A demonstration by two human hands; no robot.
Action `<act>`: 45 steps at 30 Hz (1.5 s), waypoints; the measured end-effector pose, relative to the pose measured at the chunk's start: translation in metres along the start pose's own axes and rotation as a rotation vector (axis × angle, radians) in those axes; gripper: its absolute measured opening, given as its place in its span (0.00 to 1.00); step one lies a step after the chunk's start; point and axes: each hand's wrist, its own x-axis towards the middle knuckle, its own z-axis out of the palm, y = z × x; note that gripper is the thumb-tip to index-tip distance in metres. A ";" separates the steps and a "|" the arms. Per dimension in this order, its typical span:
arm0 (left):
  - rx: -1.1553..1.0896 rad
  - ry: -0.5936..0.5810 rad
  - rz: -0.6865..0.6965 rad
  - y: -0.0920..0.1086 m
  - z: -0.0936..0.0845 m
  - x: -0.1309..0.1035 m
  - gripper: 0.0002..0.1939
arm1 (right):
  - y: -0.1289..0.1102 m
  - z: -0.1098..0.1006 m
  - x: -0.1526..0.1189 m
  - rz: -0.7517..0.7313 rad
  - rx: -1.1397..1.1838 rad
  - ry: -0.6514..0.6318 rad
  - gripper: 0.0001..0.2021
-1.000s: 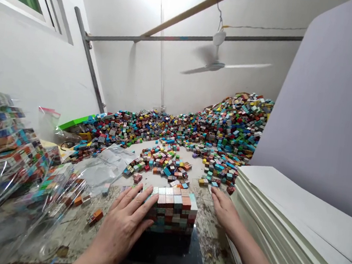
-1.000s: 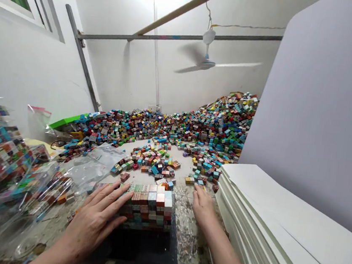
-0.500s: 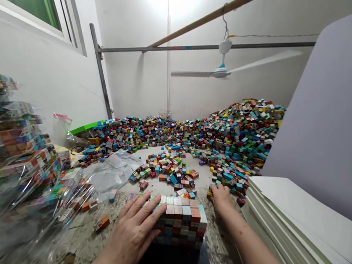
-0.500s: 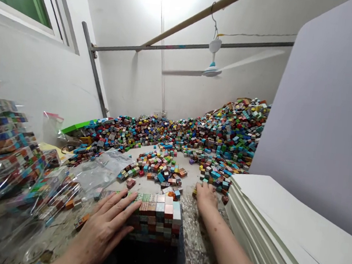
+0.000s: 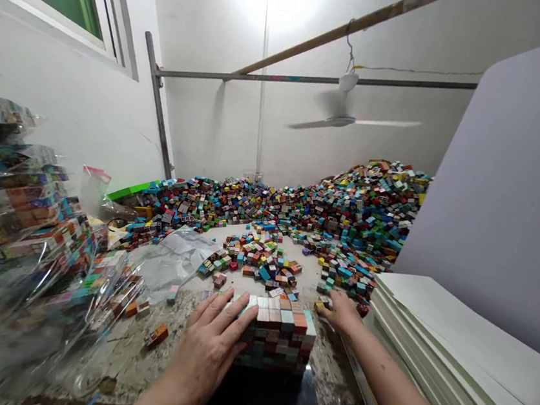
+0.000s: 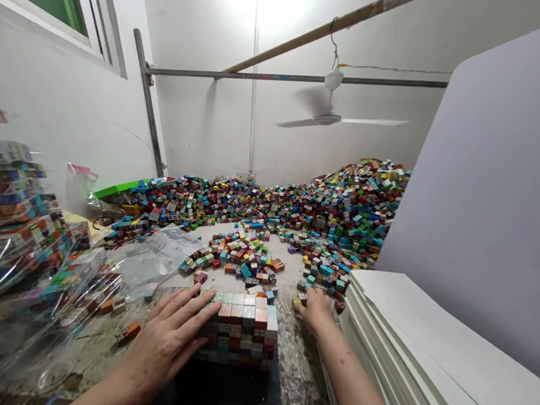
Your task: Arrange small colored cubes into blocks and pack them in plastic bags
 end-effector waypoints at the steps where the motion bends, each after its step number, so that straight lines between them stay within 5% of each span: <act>1: 0.002 -0.003 0.001 0.000 0.000 0.000 0.27 | -0.001 0.001 0.000 0.003 0.003 -0.001 0.18; 13: -0.017 -0.018 -0.026 0.002 -0.002 0.000 0.25 | -0.009 -0.002 -0.013 -0.001 0.222 0.061 0.16; 21: -0.070 0.012 -0.048 0.003 -0.002 0.001 0.23 | -0.013 -0.072 -0.101 -0.196 0.774 0.063 0.25; 28: -0.063 -0.015 -0.034 0.003 -0.002 0.001 0.24 | -0.032 -0.104 -0.116 -0.426 0.587 0.166 0.19; 37: -0.081 -0.010 -0.052 0.003 -0.002 0.001 0.24 | -0.043 -0.075 -0.124 -0.653 0.407 0.295 0.20; 42: -0.089 0.020 -0.061 0.003 -0.001 0.001 0.23 | -0.052 -0.049 -0.137 -0.631 0.334 0.460 0.27; 45: -0.085 0.006 -0.055 0.003 -0.001 0.001 0.24 | -0.053 -0.049 -0.142 -0.574 0.369 0.420 0.28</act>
